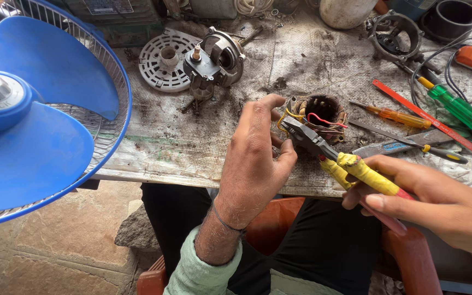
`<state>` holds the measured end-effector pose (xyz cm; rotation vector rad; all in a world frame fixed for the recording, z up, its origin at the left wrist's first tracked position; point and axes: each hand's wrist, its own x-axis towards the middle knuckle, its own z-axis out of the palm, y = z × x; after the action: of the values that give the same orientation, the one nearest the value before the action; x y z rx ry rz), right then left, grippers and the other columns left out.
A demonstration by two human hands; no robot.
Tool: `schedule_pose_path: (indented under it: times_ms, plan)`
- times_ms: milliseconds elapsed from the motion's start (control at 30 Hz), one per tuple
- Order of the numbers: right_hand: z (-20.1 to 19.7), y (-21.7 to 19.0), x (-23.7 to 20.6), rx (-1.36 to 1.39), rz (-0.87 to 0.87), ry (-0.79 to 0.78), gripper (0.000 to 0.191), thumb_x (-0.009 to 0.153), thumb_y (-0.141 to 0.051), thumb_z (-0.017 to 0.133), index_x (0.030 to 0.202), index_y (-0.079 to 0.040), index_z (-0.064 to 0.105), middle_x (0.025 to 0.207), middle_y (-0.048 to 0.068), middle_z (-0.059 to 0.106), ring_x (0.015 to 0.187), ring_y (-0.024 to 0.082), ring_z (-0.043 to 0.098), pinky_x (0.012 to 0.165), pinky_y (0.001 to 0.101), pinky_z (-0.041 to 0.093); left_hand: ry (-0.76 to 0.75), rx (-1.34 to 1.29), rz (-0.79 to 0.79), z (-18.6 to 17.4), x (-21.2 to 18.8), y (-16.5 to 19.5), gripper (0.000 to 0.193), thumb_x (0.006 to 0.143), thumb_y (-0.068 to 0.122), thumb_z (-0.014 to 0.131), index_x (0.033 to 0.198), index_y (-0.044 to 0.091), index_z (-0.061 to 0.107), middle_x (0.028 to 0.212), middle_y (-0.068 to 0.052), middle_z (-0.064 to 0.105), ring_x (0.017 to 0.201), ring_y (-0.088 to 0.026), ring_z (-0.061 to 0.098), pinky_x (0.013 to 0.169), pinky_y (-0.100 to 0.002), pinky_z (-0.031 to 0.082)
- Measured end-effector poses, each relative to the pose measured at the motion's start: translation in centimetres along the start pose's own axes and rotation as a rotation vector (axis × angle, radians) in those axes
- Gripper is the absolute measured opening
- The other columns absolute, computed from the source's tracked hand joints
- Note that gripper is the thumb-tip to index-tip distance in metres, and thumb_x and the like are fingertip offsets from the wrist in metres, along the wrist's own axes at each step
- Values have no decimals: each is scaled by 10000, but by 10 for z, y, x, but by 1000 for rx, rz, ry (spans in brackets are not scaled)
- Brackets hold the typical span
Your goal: The person sits at a cluttered workbench rewiring an electric motor armature. They strip insulation from wire ends by hand, thread the red and yellow wires through the slots of the motor winding, twist wire ends together, and use pliers to grip and adjust the wires inside the motor housing.
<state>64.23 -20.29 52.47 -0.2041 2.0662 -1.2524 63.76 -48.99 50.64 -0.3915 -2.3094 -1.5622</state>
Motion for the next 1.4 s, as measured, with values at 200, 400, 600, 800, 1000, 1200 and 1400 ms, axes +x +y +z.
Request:
schedule_pose_path:
  times_ms: [200,400,600,800,1000,1200,1400]
  plan:
    - [-4,11,-2,12,-42,-17,460,964,-234,680,1351,-3,586,979,124,675,624,131,537,506,293,507,-19,27,29,2,-1,-5,679,824,-74,692,1448,11,440,1265,-172,671,839,-171,732,693,-307,627]
    - [-7,14,0,81,-82,-82,468,1001,-234,679,1387,1,557,999,119,677,645,127,526,547,288,511,-74,11,-4,5,1,-7,771,841,-60,688,1525,32,345,1360,-191,651,816,-166,741,660,-301,633]
    - [-9,8,6,147,-47,-131,376,1010,-248,662,1247,31,578,819,62,552,629,119,486,567,278,447,-71,13,76,4,-3,-5,813,857,-58,695,1564,36,304,1399,-205,651,918,-189,752,734,-306,638]
    - [-9,8,11,73,-37,-71,423,962,-232,681,1311,-10,592,879,80,655,589,105,488,457,267,435,-44,31,-4,2,-2,-3,795,828,-46,714,1527,46,347,1325,-156,590,796,-166,664,669,-291,610]
    - [-10,10,13,36,68,-18,406,936,-242,685,1274,-31,605,804,99,627,550,120,480,438,276,418,-41,17,41,2,-2,-3,784,838,-48,725,1525,39,357,1205,-122,558,896,-146,659,702,-281,605]
    - [-9,8,12,36,12,-56,322,970,-259,675,1178,-38,570,785,69,585,551,106,471,457,261,414,-60,-6,15,3,-4,-2,770,846,-74,709,1524,36,362,1155,-117,556,846,-145,651,672,-275,592]
    - [-5,12,12,-5,115,22,309,935,-245,657,1174,-63,588,768,88,591,527,125,460,439,278,386,-20,-27,76,7,-6,-5,776,879,-74,710,1548,42,335,1039,-79,631,789,-130,678,663,-268,596]
